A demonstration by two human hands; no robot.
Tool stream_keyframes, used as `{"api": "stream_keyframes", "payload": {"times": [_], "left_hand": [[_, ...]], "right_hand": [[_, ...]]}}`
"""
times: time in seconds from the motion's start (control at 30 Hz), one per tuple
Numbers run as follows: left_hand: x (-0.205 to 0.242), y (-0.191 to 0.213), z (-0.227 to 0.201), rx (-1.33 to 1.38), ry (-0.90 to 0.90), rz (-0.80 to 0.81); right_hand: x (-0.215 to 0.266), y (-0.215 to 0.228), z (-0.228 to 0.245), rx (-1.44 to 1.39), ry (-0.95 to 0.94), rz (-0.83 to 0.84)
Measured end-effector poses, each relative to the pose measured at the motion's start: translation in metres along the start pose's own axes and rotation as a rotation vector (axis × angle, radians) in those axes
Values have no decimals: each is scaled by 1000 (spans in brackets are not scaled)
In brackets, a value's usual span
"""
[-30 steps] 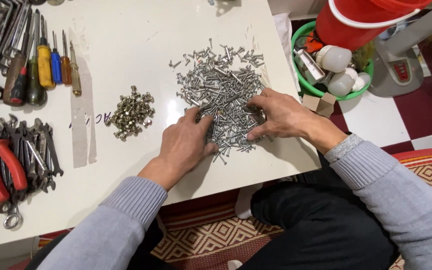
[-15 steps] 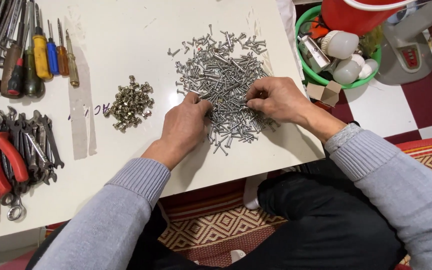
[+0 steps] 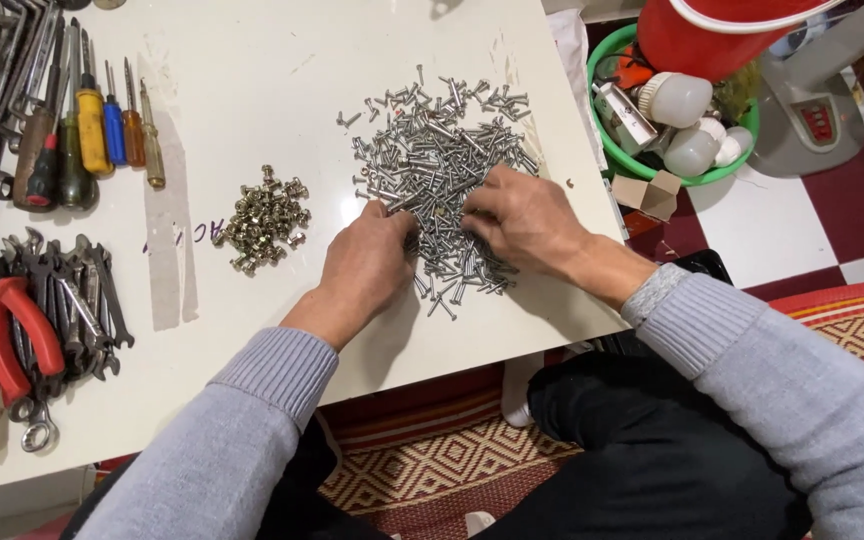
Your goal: A person is manually sorting through a large pile of screws on a white board, picking out specific ones and creating a separate pile.
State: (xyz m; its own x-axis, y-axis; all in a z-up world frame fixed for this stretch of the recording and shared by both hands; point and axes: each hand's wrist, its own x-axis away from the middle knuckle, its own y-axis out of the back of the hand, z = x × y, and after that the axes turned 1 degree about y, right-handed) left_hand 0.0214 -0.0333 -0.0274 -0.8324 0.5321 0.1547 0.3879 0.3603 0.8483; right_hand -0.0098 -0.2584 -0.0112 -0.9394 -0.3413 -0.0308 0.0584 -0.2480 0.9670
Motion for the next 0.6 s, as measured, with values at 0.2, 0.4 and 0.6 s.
{"api": "stream_keyframes", "payload": {"times": [0.2, 0.4, 0.6], "left_hand": [[-3, -4, 4, -31, -26, 8], [-8, -9, 7, -49, -22, 2], [-15, -9, 10, 35, 14, -14]], "right_hand": [[-4, 5, -32, -95, -167, -126], [-9, 3, -57, 14, -325, -100], [-19, 22, -17, -158, -229, 67]]}}
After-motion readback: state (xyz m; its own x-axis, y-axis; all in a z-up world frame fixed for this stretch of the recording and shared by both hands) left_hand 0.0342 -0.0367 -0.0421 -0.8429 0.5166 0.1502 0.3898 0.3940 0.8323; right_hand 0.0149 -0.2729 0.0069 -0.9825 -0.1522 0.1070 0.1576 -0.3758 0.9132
